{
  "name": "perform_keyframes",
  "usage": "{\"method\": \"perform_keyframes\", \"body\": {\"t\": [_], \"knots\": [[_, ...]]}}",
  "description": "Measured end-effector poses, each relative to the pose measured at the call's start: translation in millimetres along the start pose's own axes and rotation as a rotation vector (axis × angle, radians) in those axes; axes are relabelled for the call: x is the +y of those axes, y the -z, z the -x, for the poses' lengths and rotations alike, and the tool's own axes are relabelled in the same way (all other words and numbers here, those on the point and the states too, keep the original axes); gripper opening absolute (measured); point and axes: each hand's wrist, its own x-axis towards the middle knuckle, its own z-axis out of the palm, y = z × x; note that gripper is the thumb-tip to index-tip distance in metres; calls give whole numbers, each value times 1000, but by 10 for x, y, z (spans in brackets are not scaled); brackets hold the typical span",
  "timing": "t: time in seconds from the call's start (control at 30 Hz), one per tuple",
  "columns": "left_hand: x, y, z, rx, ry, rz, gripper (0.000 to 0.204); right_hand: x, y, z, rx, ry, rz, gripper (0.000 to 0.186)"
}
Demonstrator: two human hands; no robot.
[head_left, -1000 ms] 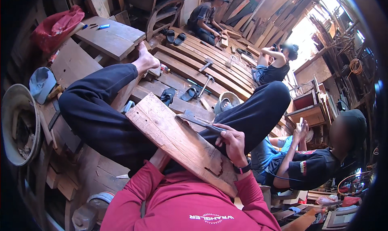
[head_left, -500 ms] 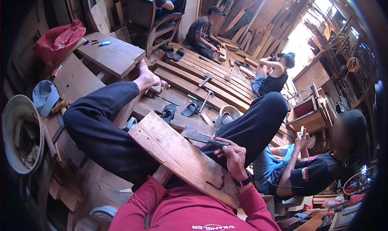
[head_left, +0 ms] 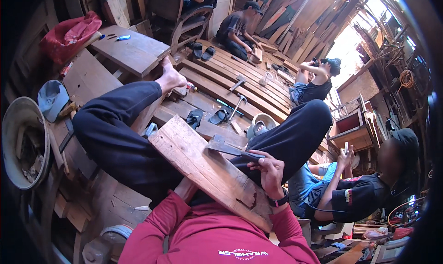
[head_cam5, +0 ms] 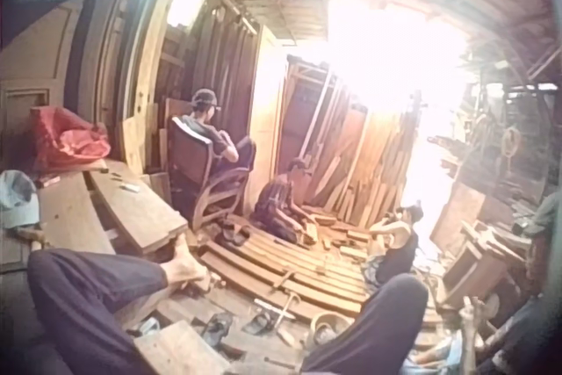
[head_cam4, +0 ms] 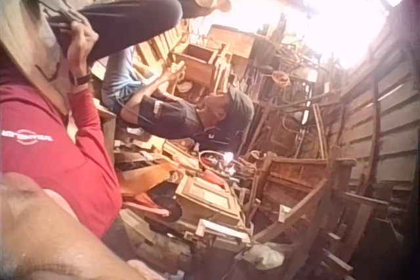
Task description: Use a chisel to carve and shape a wooden board.
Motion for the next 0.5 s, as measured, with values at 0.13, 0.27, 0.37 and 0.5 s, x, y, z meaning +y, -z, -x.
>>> {"method": "perform_keyframes", "body": {"t": [0.13, 0.27, 0.37, 0.5], "knots": [[-27, -41, -17, 7, 9, 3, 37, -10, 8, -19, -14, -26, 34, 31], [-29, -27, -38, 18, 18, 7, 37, 36, -4, -96, -59, -49, 127, 37], [-27, -18, -30, 22, 24, 11, 38, 4, 78, -65, -81, -37, 40, 36], [5, -20, -51, 28, 29, 12, 38, -7, 26, -48, -71, -57, 67, 33]]}}
